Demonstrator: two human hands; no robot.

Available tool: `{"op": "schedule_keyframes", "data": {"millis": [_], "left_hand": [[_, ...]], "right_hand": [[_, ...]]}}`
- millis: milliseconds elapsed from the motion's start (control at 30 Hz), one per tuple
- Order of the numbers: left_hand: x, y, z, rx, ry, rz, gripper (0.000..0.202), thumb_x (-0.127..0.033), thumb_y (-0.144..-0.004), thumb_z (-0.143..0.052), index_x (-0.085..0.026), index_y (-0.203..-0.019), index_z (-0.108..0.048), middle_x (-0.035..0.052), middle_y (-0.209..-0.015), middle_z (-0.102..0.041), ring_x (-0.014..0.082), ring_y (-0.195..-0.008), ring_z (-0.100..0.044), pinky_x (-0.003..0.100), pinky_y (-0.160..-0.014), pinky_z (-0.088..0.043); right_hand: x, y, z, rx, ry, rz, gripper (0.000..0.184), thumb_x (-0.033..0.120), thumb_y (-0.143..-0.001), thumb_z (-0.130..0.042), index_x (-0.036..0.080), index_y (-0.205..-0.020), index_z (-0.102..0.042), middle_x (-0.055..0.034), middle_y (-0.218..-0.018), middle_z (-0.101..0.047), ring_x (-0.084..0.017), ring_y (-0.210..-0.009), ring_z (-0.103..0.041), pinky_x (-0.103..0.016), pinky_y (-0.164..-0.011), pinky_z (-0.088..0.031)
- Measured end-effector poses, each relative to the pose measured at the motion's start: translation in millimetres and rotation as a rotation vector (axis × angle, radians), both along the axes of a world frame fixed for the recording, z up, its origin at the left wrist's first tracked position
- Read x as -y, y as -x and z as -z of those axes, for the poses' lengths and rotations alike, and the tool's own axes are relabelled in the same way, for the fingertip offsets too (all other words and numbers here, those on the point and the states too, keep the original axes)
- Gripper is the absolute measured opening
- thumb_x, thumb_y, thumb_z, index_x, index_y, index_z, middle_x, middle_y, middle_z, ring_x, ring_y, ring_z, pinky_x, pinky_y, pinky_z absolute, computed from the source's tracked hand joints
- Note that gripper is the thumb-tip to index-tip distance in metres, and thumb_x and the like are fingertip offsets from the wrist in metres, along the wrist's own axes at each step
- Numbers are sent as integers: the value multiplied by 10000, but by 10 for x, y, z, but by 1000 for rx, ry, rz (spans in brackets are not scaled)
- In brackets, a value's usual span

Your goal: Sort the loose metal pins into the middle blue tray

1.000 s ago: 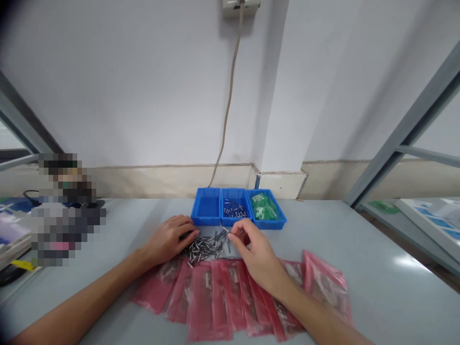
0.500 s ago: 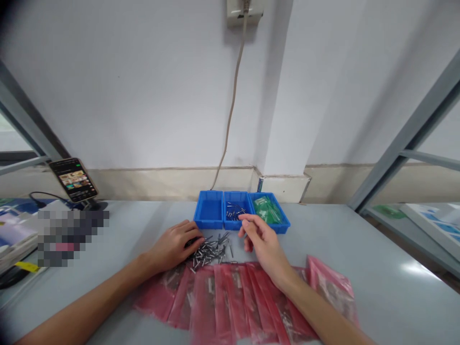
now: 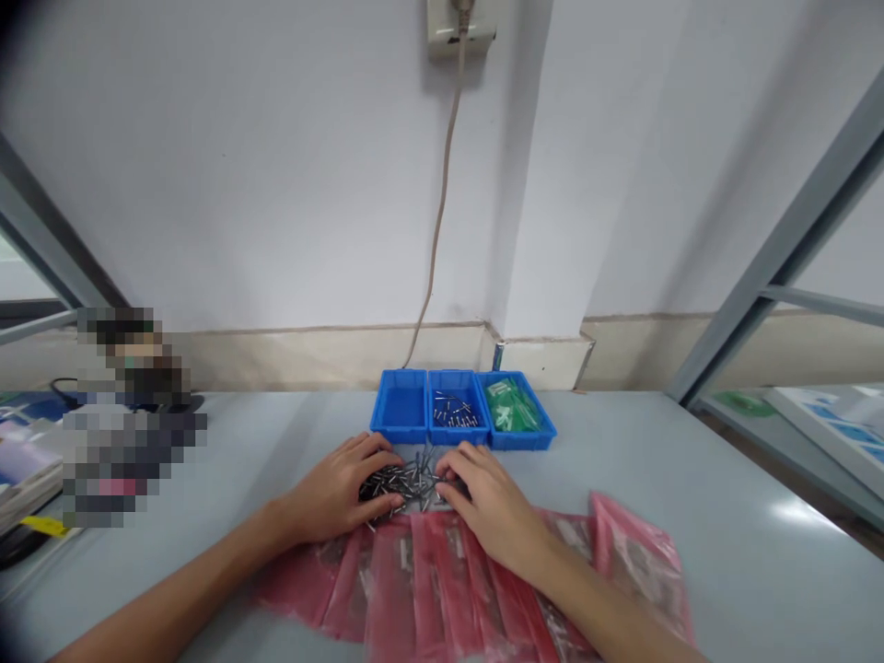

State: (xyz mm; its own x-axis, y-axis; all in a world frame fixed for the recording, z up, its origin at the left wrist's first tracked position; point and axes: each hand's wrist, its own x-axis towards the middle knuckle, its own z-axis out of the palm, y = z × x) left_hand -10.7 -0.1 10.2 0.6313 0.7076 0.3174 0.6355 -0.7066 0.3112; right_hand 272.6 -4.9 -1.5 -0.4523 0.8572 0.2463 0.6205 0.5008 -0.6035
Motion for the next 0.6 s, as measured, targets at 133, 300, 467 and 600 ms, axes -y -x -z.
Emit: {"op": "schedule_keyframes", "data": {"millis": [133,300,467,600], "left_hand": [[-1,10,22,26,6,16,304,-428,-1071,-658,-239,-1308,-687,108,-1270,-659,295,-1169,-646,493,-1066,-550],[-13,25,55,55,-5,8,319,-430,-1075,-651,-250,-1336,-690,129,-1435,-608,311,-1291,-625,507,-1115,-538],[-17,9,23,24,13,28,290,-402,-1084,-645,-239,-1319,-691,97,-1343,-689,289,-1244,-642,489,-1115,-533],[-21,9,8,34,6,34,273,-401,-1088,-639,-244,-1300,-709,90,-1288,-716,277,-1202,-658,468,-1098,-539]], "right_hand": [[-16,0,0,4,-17,-6,130,190,-1073,-573,260,-1019,-668,-45,-1053,-669,-268,-1047,-630,-417,-929,-508],[-2,2,-19,21,-13,0,137,185,-1076,-569,252,-985,-645,-38,-1028,-669,-262,-1023,-622,-410,-916,-494],[-9,-5,-3,16,-7,4,119,204,-1082,-567,268,-1090,-667,-48,-1097,-676,-279,-1096,-618,-438,-977,-482],[-18,-1,-11,23,7,-11,154,223,-1099,-532,254,-992,-639,-42,-1039,-646,-268,-1032,-618,-433,-939,-492]]}}
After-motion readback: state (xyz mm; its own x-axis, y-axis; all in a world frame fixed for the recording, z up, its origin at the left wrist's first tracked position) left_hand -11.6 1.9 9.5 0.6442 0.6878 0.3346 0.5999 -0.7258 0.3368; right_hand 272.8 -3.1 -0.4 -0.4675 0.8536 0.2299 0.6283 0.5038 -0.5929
